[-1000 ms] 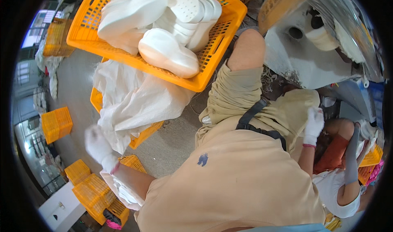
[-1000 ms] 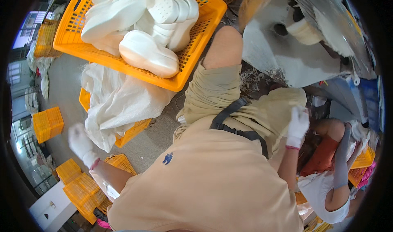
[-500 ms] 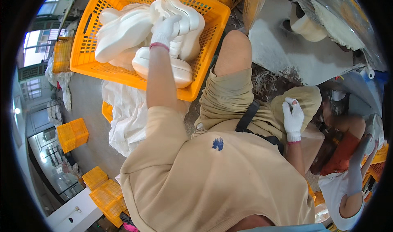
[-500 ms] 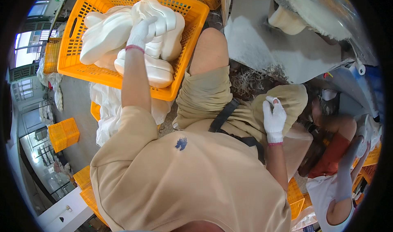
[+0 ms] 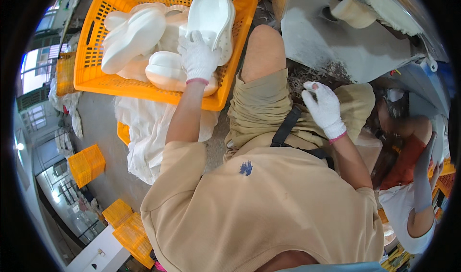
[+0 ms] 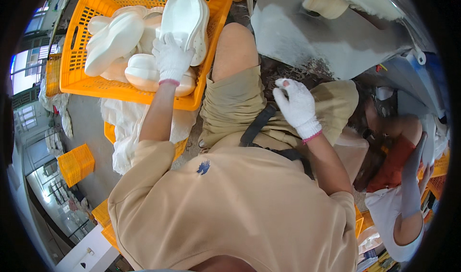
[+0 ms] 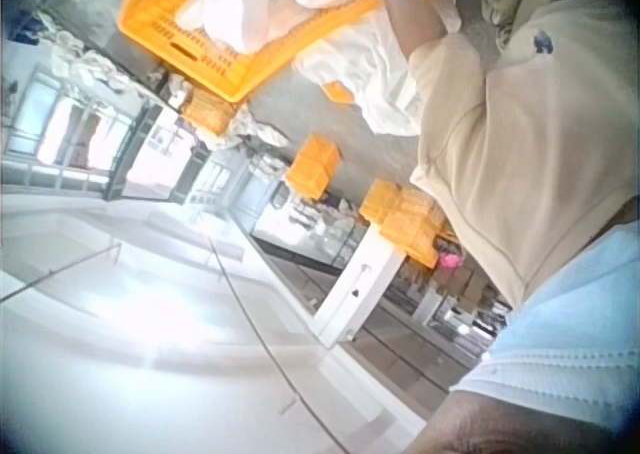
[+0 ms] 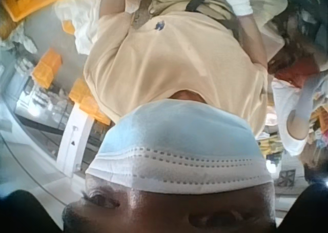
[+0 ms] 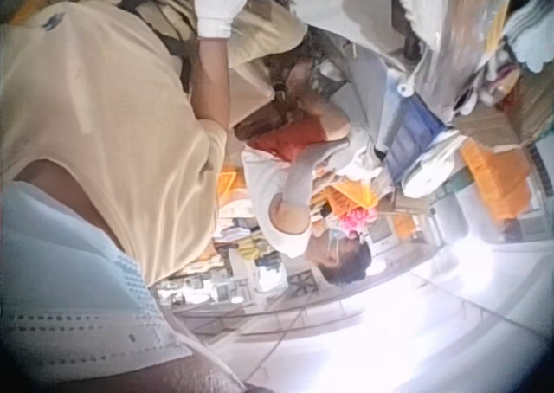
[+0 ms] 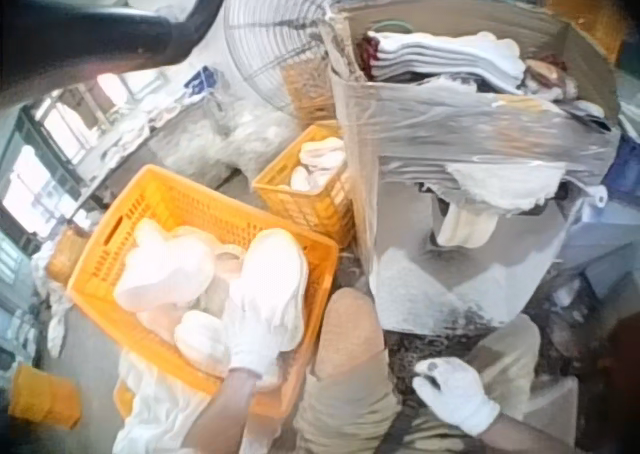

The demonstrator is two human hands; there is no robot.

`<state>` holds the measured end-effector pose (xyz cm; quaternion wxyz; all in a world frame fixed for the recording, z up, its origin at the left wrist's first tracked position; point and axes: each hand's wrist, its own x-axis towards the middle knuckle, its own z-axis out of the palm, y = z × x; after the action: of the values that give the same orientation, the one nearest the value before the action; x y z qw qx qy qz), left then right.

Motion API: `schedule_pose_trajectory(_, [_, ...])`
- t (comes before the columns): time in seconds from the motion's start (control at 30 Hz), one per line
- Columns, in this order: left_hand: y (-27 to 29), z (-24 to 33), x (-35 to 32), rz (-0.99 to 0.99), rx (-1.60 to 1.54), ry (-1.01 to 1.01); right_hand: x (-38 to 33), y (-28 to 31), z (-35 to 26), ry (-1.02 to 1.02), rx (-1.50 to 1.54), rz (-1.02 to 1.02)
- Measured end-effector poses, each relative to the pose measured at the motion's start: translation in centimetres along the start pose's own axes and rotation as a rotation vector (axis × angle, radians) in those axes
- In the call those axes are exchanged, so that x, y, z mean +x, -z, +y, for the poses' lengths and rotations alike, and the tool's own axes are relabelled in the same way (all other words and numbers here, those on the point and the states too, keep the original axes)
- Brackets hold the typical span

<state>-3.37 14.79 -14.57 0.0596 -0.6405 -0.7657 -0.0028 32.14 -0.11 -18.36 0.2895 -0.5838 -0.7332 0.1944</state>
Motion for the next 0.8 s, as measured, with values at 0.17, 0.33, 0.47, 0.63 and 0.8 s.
schedule_pose_trajectory(0.17, [1.8,-1.0,3.1,-0.259,-0.308,-0.194,-1.8,0.4,-1.4,-0.076,0.109,0.003])
schedule_pose_trajectory(0.33, [-0.5,-7.1,5.6,-0.664,-1.625,0.280,-1.5,0.7,-0.8,-0.448,0.488,-0.070])
schedule_pose_trajectory(0.47, [-2.0,-7.2,3.0,-0.473,-1.581,-0.005,1.7,1.1,-3.5,-0.269,0.337,0.033])
schedule_pose_trajectory(0.63, [2.9,-3.8,-5.5,-0.009,-1.143,-0.143,8.5,1.5,-12.3,-0.010,0.533,-0.229])
schedule_pose_trajectory(0.8, [3.6,-6.0,-6.2,-0.338,-2.092,0.191,16.0,-5.7,-16.8,0.091,0.632,-0.422])
